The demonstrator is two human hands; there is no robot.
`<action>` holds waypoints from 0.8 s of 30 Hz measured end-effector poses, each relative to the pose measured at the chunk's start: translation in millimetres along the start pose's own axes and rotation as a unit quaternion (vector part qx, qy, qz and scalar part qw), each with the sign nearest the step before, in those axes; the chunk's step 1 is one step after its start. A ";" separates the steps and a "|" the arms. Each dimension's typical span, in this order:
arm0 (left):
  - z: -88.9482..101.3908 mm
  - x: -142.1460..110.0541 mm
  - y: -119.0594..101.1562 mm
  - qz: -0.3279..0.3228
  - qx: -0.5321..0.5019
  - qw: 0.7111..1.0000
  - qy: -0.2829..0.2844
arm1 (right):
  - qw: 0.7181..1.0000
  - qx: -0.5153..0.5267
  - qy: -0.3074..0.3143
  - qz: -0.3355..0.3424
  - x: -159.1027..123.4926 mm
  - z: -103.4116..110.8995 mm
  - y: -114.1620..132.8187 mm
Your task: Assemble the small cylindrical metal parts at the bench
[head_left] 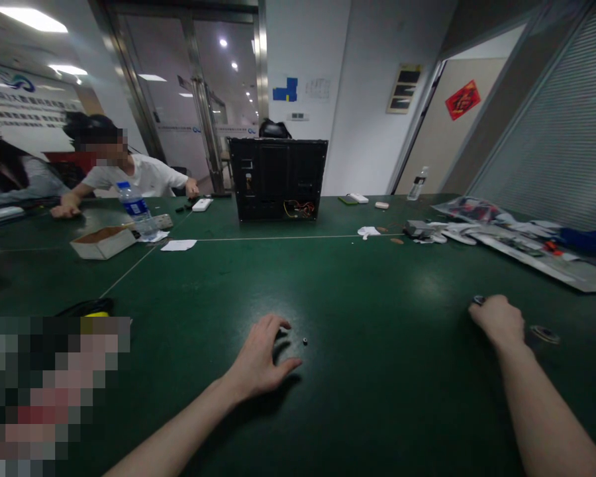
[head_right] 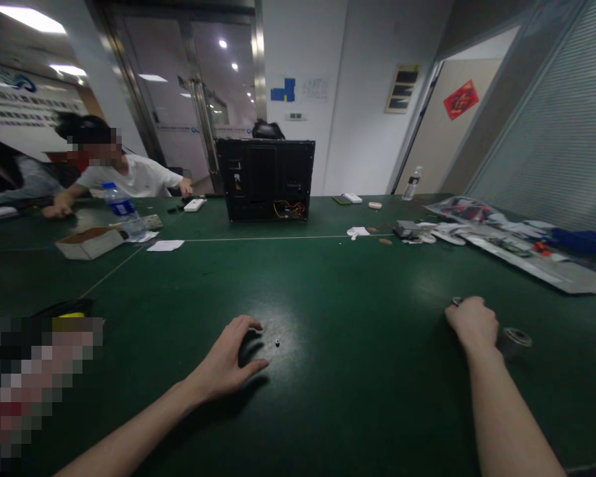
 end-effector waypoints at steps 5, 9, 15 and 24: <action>0.2 -1.1 0.4 0.000 0.001 1.000 0.002 | 0.992 -0.034 0.039 -0.114 -2.3 -1.9 -9.2; 0.7 -1.2 0.6 0.008 0.004 1.000 0.011 | 0.997 -0.067 -0.002 -0.034 -7.2 14.6 45.9; -2.8 -0.1 3.6 -0.002 0.009 1.000 0.006 | 0.921 0.089 0.195 0.324 -91.3 14.9 237.1; -5.6 0.8 7.1 0.000 0.026 1.000 0.011 | 0.777 0.224 0.331 0.486 -195.0 -3.7 344.1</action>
Point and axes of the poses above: each hand's wrist, its own x-axis towards the middle knuckle, its own z-axis out of the back of the hand, y = z × x, the point moved 6 cm from there along x, towards the middle knuckle, and after that the axes turned 5 degrees about z, right-handed, at the moved point
